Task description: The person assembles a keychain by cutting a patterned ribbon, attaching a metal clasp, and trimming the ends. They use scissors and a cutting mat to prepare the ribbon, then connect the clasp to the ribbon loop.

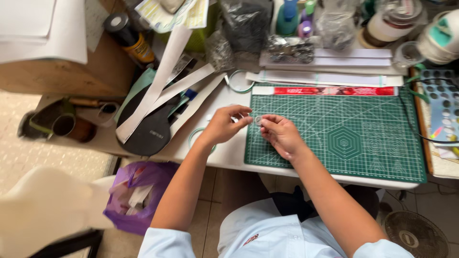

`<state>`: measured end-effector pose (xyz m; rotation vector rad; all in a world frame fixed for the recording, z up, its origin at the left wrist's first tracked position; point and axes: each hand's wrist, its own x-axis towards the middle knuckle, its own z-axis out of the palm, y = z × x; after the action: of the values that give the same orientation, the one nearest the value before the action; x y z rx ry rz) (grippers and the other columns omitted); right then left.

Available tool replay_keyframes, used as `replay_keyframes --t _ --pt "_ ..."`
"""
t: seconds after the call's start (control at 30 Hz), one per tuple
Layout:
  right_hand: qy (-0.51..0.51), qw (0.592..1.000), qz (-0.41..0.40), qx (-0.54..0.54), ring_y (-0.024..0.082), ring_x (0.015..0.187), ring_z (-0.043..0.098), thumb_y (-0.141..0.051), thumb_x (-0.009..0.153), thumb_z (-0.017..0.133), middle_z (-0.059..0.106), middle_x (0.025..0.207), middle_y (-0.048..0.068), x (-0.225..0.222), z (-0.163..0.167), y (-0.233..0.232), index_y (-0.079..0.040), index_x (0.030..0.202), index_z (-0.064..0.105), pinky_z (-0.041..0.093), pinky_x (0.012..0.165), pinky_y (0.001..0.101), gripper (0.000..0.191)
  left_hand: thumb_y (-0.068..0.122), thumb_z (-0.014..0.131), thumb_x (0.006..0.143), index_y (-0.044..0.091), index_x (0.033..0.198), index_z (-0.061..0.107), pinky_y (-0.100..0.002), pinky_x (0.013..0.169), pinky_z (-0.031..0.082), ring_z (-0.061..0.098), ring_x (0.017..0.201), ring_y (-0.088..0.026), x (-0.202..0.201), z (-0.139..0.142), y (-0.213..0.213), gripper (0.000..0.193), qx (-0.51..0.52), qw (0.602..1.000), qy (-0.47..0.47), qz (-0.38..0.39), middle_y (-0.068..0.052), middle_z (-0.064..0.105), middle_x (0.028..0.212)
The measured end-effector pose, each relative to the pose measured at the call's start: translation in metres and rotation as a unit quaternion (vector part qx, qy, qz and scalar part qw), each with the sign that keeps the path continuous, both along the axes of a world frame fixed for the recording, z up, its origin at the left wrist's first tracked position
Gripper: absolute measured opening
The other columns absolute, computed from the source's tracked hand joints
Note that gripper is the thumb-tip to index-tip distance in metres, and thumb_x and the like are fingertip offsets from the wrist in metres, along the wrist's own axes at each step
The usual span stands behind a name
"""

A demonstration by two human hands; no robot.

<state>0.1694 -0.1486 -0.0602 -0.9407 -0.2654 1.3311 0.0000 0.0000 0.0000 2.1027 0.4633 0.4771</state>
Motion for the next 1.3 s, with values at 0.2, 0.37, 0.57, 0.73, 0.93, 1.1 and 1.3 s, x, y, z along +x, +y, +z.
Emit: replay_keyframes --t 0.2,0.37,0.57,0.73,0.93,1.1,1.3 --pt "0.063 0.996 -0.049 0.045 0.009 0.077 0.063 -0.013 0.097 0.070 0.068 0.093 0.002 0.002 -0.013 -0.014 -0.006 0.106 0.065 0.051 0.065 0.0236 0.012 0.014 0.078 0.091 -0.001 0.106 0.074 -0.026 0.071 0.057 0.070 0.079 -0.011 0.031 -0.008 -0.001 0.021 -0.218 0.976 -0.027 0.001 -0.004 0.076 0.088" --pt "0.245 0.955 -0.109 0.127 0.008 0.074 0.057 -0.016 0.100 0.067 0.066 0.092 0.002 0.131 -0.009 -0.068 -0.007 0.105 0.065 0.047 0.062 0.0217 0.011 0.011 0.074 0.093 0.000 0.106 0.075 -0.024 0.073 0.057 0.070 0.080 -0.008 0.168 0.008 -0.009 0.017 -0.290 0.955 -0.035 -0.056 -0.002 0.074 0.089" --pt "0.310 0.916 -0.151 0.206 0.011 0.077 0.057 -0.020 0.102 0.064 0.066 0.091 0.003 0.155 -0.010 -0.072 -0.005 0.103 0.066 0.049 0.069 0.0253 0.015 0.008 0.072 0.089 0.003 0.107 0.073 -0.027 0.069 0.062 0.072 0.076 -0.012 0.339 0.024 -0.002 0.019 -0.382 0.918 -0.085 -0.067 -0.003 0.076 0.091" --pt "0.264 0.938 -0.134 0.178 0.011 0.076 0.057 -0.021 0.100 0.066 0.068 0.091 0.002 0.149 -0.005 -0.076 -0.006 0.099 0.069 0.048 0.069 0.0259 0.015 0.012 0.077 0.084 0.004 0.097 0.078 -0.030 0.063 0.058 0.076 0.072 -0.016 0.478 0.054 -0.019 0.016 -0.157 0.982 -0.104 -0.006 -0.007 0.079 0.082" --pt "0.264 0.939 -0.122 0.186 0.011 0.076 0.059 -0.021 0.099 0.068 0.069 0.089 0.002 0.150 -0.012 -0.073 -0.007 0.100 0.069 0.048 0.068 0.0259 0.014 0.013 0.078 0.077 0.008 0.085 0.083 -0.038 0.077 0.059 0.076 0.079 -0.028 0.539 0.070 -0.023 0.011 0.071 0.988 -0.087 0.109 -0.018 0.078 0.084" --pt "0.304 0.926 -0.137 0.174 0.014 0.079 0.062 -0.019 0.103 0.063 0.070 0.091 0.004 0.160 -0.018 -0.075 -0.004 0.102 0.069 0.052 0.072 0.0285 0.016 0.012 0.075 0.084 0.008 0.096 0.080 -0.037 0.075 0.059 0.075 0.080 -0.030 0.494 0.072 -0.018 0.013 0.149 0.967 -0.174 0.109 -0.017 0.075 0.088" --pt "0.330 0.911 -0.152 0.198 0.020 0.092 0.067 -0.019 0.106 0.056 0.071 0.101 0.011 0.163 -0.031 -0.082 0.000 0.107 0.069 0.056 0.086 0.0337 0.023 0.011 0.075 0.092 0.007 0.107 0.075 -0.031 0.080 0.060 0.076 0.087 -0.020 0.238 0.047 0.019 0.015 0.055 0.998 -0.043 -0.008 -0.012 0.078 0.093"
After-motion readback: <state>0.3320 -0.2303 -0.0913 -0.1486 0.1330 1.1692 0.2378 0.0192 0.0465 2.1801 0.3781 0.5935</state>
